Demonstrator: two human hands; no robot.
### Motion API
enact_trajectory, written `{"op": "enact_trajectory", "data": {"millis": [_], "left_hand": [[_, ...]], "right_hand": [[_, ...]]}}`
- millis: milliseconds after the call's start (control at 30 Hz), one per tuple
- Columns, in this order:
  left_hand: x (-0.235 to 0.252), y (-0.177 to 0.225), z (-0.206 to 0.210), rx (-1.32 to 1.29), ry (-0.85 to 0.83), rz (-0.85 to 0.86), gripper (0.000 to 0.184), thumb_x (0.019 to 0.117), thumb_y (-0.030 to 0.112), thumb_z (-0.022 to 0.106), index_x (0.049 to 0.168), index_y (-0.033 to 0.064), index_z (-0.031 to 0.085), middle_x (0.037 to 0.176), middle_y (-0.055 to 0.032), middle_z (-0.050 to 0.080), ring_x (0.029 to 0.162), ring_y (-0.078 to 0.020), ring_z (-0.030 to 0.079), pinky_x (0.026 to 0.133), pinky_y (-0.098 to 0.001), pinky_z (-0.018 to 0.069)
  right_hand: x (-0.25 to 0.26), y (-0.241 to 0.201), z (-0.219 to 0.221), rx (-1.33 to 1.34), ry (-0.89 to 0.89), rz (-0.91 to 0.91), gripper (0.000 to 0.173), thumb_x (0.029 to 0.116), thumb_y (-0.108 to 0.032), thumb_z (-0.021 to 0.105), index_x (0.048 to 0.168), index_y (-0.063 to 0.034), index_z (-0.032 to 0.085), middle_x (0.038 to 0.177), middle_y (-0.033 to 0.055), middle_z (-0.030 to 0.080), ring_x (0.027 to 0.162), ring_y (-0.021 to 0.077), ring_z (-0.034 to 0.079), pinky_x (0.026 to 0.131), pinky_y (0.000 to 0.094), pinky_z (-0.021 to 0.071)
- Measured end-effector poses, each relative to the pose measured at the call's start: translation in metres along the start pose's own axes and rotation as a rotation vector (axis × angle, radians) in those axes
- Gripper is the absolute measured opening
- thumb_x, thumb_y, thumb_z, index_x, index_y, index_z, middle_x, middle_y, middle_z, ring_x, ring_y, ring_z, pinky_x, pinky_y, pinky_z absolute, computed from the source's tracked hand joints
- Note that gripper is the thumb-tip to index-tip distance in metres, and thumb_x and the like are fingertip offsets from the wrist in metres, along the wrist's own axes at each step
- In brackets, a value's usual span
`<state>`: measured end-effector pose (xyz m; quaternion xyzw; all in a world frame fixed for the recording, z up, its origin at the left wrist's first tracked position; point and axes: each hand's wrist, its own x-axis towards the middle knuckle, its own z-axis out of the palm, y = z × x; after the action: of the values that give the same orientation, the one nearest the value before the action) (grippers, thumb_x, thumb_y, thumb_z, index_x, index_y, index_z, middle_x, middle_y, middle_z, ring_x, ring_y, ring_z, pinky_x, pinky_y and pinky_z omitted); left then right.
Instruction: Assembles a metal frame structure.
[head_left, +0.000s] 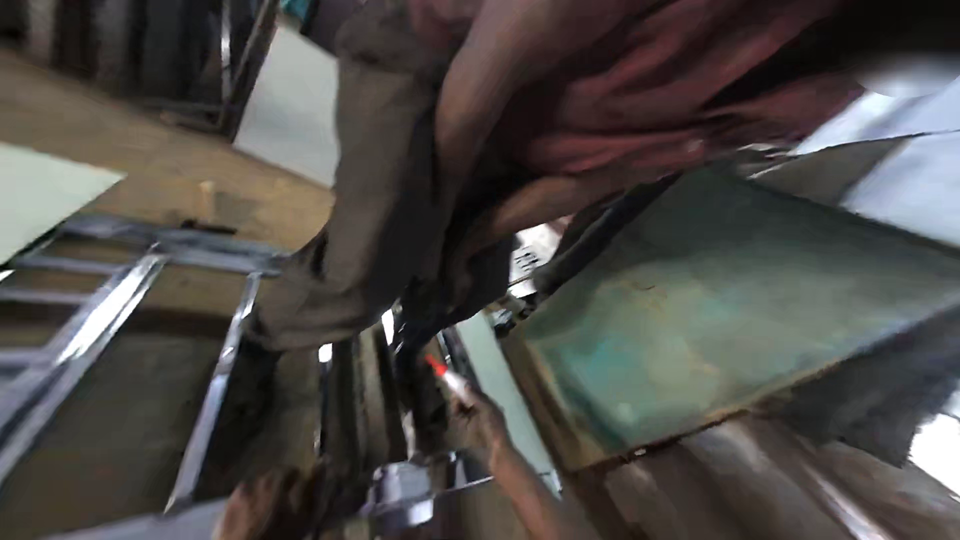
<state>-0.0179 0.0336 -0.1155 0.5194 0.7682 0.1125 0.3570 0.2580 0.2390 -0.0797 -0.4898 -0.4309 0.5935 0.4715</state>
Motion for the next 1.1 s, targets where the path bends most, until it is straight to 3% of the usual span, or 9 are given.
{"op": "enact_trajectory", "data": {"millis": [100, 267, 367, 567, 867, 1100], "left_hand": [[0.009, 0.008, -0.011, 0.082, -0.099, -0.079, 0.075, 0.1047, 0.064, 0.024, 0.129, 0.0058, 0.066, 0.135, -0.0231, 0.063, 0.132, -0.0424, 0.055, 0.109, -0.0618, 0.0415], [0.015, 0.007, -0.007, 0.142, -0.106, -0.093, 0.084, 0.1043, 0.066, 0.014, 0.12, 0.0021, 0.067, 0.128, -0.0236, 0.066, 0.127, -0.0408, 0.06, 0.106, -0.06, 0.0433], [0.016, 0.008, -0.009, 0.126, -0.127, -0.099, 0.084, 0.1051, 0.065, 0.014, 0.121, 0.0014, 0.067, 0.129, -0.0242, 0.065, 0.129, -0.0409, 0.058, 0.109, -0.0604, 0.0401], [0.02, 0.006, -0.006, 0.166, -0.121, -0.097, 0.087, 0.1041, 0.066, 0.011, 0.114, 0.001, 0.068, 0.123, -0.0232, 0.068, 0.123, -0.0399, 0.062, 0.105, -0.0595, 0.0436], [0.02, 0.008, -0.006, 0.176, -0.13, -0.118, 0.088, 0.1039, 0.066, 0.01, 0.115, 0.0004, 0.067, 0.123, -0.0239, 0.067, 0.124, -0.0396, 0.061, 0.107, -0.0587, 0.0425], [0.021, 0.007, -0.006, 0.188, -0.126, -0.119, 0.087, 0.1037, 0.066, 0.01, 0.112, 0.0008, 0.067, 0.121, -0.0231, 0.068, 0.122, -0.0397, 0.063, 0.103, -0.0594, 0.0451]], "right_hand": [[0.007, 0.004, 0.006, -0.015, 0.053, 0.026, 0.02, 0.1071, -0.012, 0.05, 0.114, 0.0036, 0.059, 0.088, 0.0116, 0.067, 0.075, 0.0163, 0.066, 0.069, 0.0285, 0.0578], [0.021, 0.016, 0.008, -0.008, 0.043, 0.041, 0.021, 0.1068, -0.01, 0.049, 0.117, 0.0052, 0.058, 0.088, 0.0137, 0.067, 0.074, 0.0174, 0.067, 0.069, 0.0286, 0.0585], [0.028, 0.017, 0.016, -0.053, 0.039, 0.032, 0.021, 0.1067, -0.01, 0.05, 0.117, 0.0059, 0.059, 0.088, 0.0135, 0.067, 0.074, 0.0177, 0.067, 0.07, 0.029, 0.0586], [0.051, 0.022, 0.021, -0.111, 0.02, 0.019, 0.019, 0.1053, -0.009, 0.054, 0.114, 0.0067, 0.061, 0.086, 0.0144, 0.068, 0.071, 0.0182, 0.067, 0.068, 0.0297, 0.0591], [0.06, 0.029, 0.027, -0.155, -0.017, 0.028, 0.017, 0.105, -0.008, 0.054, 0.112, 0.006, 0.062, 0.086, 0.0145, 0.068, 0.071, 0.0185, 0.067, 0.068, 0.0302, 0.059], [0.023, 0.01, 0.009, 0.014, 0.08, 0.027, 0.02, 0.1062, -0.009, 0.05, 0.118, 0.0037, 0.058, 0.091, 0.0127, 0.067, 0.074, 0.0165, 0.067, 0.068, 0.0281, 0.0588]]}}
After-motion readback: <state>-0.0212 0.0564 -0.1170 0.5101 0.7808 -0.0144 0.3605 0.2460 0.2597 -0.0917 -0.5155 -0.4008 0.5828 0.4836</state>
